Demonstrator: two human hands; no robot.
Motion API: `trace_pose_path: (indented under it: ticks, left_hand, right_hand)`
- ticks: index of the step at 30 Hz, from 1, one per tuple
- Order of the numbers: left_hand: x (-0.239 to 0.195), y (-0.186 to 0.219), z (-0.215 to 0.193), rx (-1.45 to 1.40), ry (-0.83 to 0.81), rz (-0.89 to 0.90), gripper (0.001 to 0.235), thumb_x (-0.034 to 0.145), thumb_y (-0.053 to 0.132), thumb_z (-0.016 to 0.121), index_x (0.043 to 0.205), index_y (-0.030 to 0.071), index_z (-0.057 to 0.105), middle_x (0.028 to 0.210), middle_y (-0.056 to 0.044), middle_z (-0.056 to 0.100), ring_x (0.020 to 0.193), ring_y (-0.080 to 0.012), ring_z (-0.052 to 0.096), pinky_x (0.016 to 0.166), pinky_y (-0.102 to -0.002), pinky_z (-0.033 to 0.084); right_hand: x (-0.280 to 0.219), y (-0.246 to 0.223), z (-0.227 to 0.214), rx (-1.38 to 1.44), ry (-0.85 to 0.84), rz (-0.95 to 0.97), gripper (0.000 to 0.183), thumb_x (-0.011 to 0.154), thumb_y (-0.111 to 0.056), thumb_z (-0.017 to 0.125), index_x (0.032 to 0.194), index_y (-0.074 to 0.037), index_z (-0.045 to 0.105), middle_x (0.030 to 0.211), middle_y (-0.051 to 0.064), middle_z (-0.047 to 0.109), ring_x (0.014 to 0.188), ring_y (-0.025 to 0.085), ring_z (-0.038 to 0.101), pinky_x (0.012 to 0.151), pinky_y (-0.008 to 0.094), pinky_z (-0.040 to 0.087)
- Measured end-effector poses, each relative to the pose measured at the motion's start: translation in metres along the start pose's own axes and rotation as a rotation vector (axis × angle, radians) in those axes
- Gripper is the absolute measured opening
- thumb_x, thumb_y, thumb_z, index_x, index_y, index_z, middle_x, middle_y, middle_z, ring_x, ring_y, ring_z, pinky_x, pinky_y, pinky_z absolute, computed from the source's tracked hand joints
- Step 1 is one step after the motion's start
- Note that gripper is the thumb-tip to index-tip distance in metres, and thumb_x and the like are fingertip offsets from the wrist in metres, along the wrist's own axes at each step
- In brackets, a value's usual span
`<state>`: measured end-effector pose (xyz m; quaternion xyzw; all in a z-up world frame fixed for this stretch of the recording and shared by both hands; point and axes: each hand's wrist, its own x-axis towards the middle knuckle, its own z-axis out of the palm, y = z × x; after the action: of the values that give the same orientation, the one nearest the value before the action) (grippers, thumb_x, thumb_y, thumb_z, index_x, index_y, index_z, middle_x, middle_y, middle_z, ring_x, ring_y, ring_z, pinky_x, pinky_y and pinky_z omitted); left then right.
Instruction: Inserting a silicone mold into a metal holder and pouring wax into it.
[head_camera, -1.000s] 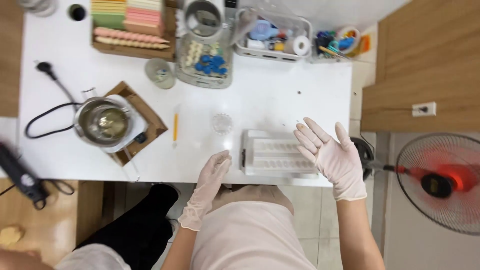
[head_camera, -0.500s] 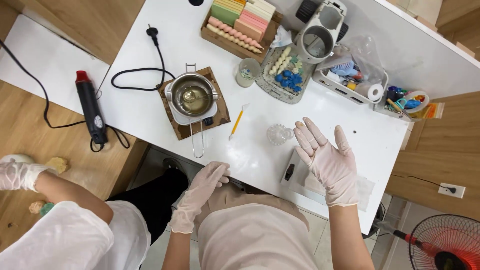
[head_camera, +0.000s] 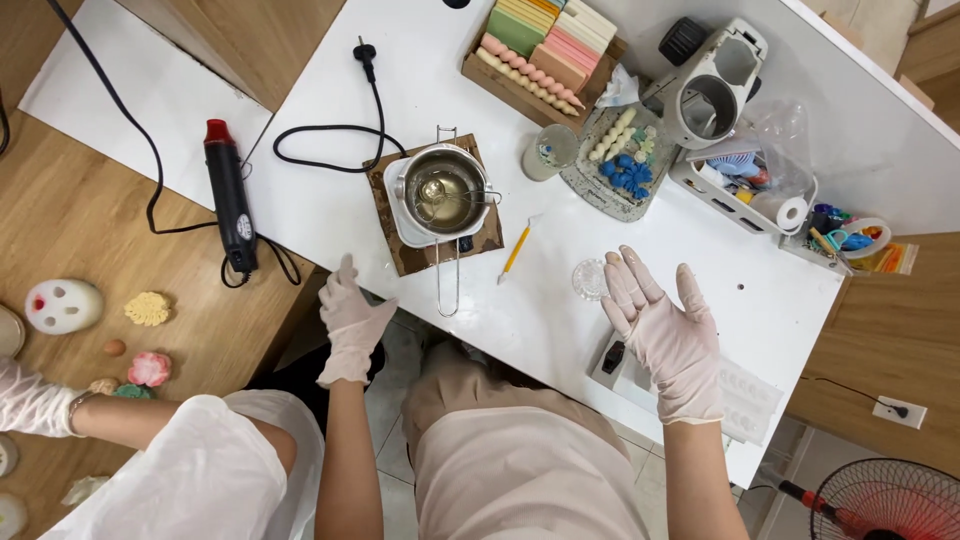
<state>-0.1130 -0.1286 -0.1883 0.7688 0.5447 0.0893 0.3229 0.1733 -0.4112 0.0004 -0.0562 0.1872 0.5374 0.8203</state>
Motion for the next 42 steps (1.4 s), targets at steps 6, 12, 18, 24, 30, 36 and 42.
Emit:
trace_pose_path:
  ticks: [6, 12, 18, 24, 30, 36, 42]
  left_hand:
    - [0.034, 0.022, 0.024, 0.282, -0.042, 0.182, 0.119, 0.056, 0.051, 0.093, 0.153, 0.008, 0.038, 0.134, -0.013, 0.043, 0.126, -0.0349, 0.039, 0.102, -0.055, 0.033]
    - [0.039, 0.044, 0.052, 0.300, -0.027, 0.142, 0.129, 0.054, 0.064, 0.093, 0.149, -0.003, 0.035, 0.133, -0.015, 0.042, 0.123, -0.0345, 0.039, 0.104, -0.053, 0.033]
    - [0.037, 0.052, 0.065, 0.242, 0.117, 0.090, 0.134, 0.053, 0.066, 0.094, 0.148, -0.006, 0.032, 0.134, -0.017, 0.042, 0.123, -0.0341, 0.039, 0.103, -0.052, 0.032]
    - [0.042, 0.055, 0.082, 0.166, 0.131, 0.056, 0.134, 0.051, 0.069, 0.094, 0.144, -0.008, 0.034, 0.132, -0.018, 0.042, 0.124, -0.0354, 0.038, 0.104, -0.054, 0.031]
    - [0.045, 0.081, 0.103, 0.154, 0.226, -0.001, 0.135, 0.052, 0.073, 0.091, 0.142, -0.009, 0.034, 0.131, -0.018, 0.043, 0.123, -0.0363, 0.039, 0.104, -0.056, 0.030]
    - [0.050, 0.101, 0.121, 0.175, 0.230, -0.120, 0.136, 0.047, 0.070, 0.092, 0.142, -0.007, 0.034, 0.132, -0.018, 0.042, 0.123, -0.0356, 0.039, 0.103, -0.055, 0.031]
    - [0.047, 0.123, 0.131, 0.113, 0.206, -0.226, 0.134, 0.048, 0.066, 0.093, 0.141, -0.009, 0.032, 0.132, -0.019, 0.041, 0.121, -0.0350, 0.040, 0.101, -0.053, 0.034]
  right_hand:
    - [-0.004, 0.000, 0.002, -0.006, 0.027, -0.035, 0.066, 0.110, -0.033, 0.051, 0.159, 0.008, 0.034, 0.158, 0.029, 0.043, 0.145, 0.040, 0.045, 0.120, 0.059, 0.032]
    - [-0.009, -0.013, -0.009, -0.040, 0.052, -0.083, 0.066, 0.110, -0.033, 0.052, 0.158, 0.008, 0.035, 0.157, 0.029, 0.045, 0.145, 0.039, 0.046, 0.120, 0.058, 0.033]
    - [-0.011, -0.023, -0.010, -0.094, 0.086, -0.129, 0.066, 0.109, -0.033, 0.054, 0.158, 0.008, 0.036, 0.158, 0.028, 0.045, 0.145, 0.037, 0.046, 0.120, 0.057, 0.033]
    - [-0.010, -0.030, -0.010, -0.087, 0.091, -0.131, 0.066, 0.110, -0.034, 0.054, 0.158, 0.008, 0.036, 0.157, 0.028, 0.046, 0.145, 0.037, 0.047, 0.120, 0.056, 0.034]
    - [-0.010, -0.039, -0.012, -0.112, 0.100, -0.155, 0.066, 0.111, -0.032, 0.053, 0.158, 0.009, 0.036, 0.156, 0.029, 0.047, 0.144, 0.038, 0.047, 0.120, 0.057, 0.033]
    - [-0.007, -0.043, -0.016, -0.067, 0.077, -0.138, 0.065, 0.110, -0.031, 0.055, 0.158, 0.009, 0.037, 0.156, 0.028, 0.048, 0.145, 0.039, 0.047, 0.119, 0.058, 0.032]
    - [-0.002, -0.039, -0.016, -0.105, 0.105, -0.125, 0.066, 0.109, -0.032, 0.056, 0.158, 0.009, 0.036, 0.156, 0.029, 0.048, 0.144, 0.037, 0.048, 0.120, 0.056, 0.033]
